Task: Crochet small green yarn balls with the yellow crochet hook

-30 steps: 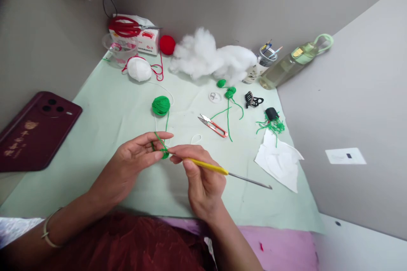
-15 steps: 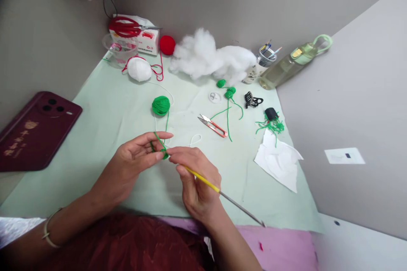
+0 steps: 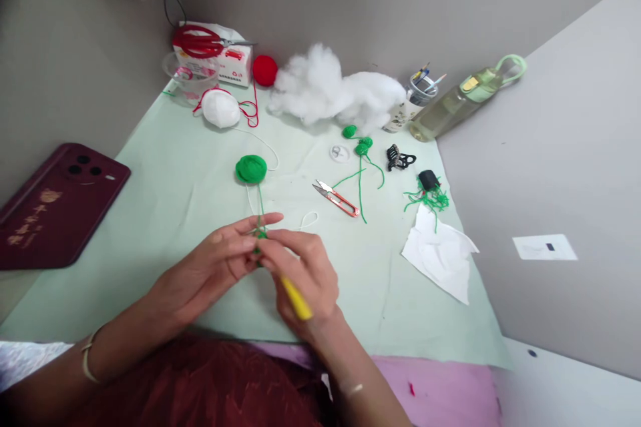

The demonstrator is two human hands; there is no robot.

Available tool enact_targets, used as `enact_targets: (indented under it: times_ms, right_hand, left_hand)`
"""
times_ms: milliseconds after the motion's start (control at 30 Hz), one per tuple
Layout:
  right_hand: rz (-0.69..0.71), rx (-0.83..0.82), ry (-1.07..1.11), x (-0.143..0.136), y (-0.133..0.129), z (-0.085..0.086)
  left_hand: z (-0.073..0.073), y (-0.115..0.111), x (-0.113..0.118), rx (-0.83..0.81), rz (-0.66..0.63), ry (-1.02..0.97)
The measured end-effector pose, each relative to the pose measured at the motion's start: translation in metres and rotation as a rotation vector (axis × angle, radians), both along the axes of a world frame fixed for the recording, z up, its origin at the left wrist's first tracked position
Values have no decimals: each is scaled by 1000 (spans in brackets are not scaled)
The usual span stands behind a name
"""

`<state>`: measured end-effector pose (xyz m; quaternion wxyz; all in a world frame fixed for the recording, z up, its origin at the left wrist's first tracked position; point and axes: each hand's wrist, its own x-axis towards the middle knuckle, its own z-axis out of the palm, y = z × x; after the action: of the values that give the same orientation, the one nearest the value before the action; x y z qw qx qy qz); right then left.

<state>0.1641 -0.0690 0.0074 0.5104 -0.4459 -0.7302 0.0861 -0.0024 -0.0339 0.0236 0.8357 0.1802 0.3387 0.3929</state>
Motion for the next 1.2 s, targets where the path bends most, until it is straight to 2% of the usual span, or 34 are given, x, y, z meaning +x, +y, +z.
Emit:
enact_targets:
  times_ms: [133,233,367,500,567,633,700,833,933,1200]
  right_hand:
    - [62,-192,438,-4,9,7]
    - [120,-288,521,-7,15,9]
    - [63,-250,386,-8,13,6]
    - [-44,-18,-29,-5,6,-3]
    - [-44,54,-129,-3,4,-5]
    - [-9,18,-30,-1,6,-2]
    - [8,-67,179,0,9,4]
    - [59,-228,505,-2,15,10]
    - [103,-309,547,-4,16,7]
    - [174,-305,612,-2,16,3]
  left_hand:
    - [-2,1,-2,73,41,55]
    - [-3,-1,-1,170,32,135]
    - [-3,-3,3,227,95,206]
    - [0,-1,6,139,105,140]
    - [0,0,6,73,51,70]
    - [-2,2,4,28,10,-3]
    - [-3,3,2,8,15,-36]
    - [-2,3,0,67,38,24]
    - [-1,2,2,139,14,87]
    - [-4,2,2,129,-15,81]
